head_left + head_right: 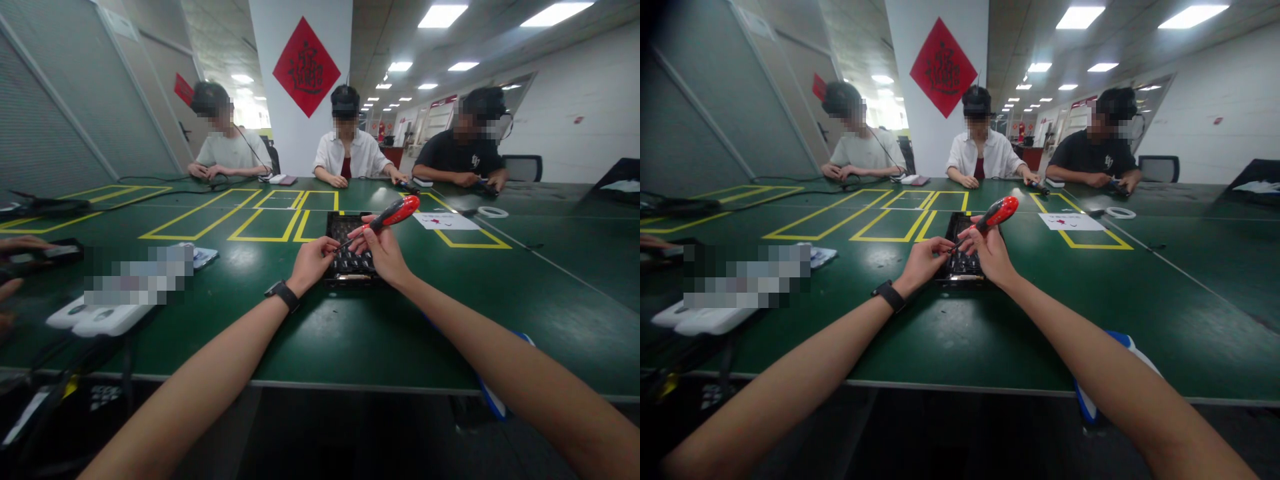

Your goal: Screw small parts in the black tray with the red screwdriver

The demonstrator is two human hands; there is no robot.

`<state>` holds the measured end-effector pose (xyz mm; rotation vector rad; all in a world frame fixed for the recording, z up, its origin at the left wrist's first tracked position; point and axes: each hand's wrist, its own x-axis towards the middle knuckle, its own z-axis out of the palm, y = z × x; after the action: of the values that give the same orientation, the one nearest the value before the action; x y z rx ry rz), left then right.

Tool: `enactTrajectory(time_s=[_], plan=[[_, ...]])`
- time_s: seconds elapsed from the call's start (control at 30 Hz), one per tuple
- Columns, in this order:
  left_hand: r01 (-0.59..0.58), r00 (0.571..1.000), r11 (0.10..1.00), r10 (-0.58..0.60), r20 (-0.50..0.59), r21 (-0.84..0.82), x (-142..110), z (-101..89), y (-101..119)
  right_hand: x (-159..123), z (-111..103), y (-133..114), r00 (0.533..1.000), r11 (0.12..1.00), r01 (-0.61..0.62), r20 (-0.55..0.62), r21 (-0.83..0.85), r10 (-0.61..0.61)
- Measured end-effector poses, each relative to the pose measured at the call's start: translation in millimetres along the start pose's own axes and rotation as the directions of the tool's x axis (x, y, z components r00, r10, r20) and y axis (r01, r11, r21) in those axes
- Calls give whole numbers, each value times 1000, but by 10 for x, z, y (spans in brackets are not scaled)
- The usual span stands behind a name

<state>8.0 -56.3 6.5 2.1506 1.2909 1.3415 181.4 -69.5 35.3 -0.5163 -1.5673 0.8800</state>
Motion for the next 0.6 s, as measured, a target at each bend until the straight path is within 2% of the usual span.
enactTrajectory(time_s=[0.17,0.3,0.4,0.5,0.6], plan=[[52,999,993,-52,1,-103,-1,39,42,-48,73,-51,999,999,12,-38,36,-10],[44,999,989,-47,-23,-142,-13,44,128,-81,91,-71,981,999,38,-190,3,-37],[14,999,993,-19,-44,-116,-35,10,201,-101,78,-66,938,995,51,-337,-91,-79],[-42,997,995,48,57,-88,-65,-11,274,-110,63,-62,895,983,59,-428,-173,-129],[-87,977,996,92,190,-31,-91,8,325,-112,59,-64,881,977,58,-449,-206,-147]])
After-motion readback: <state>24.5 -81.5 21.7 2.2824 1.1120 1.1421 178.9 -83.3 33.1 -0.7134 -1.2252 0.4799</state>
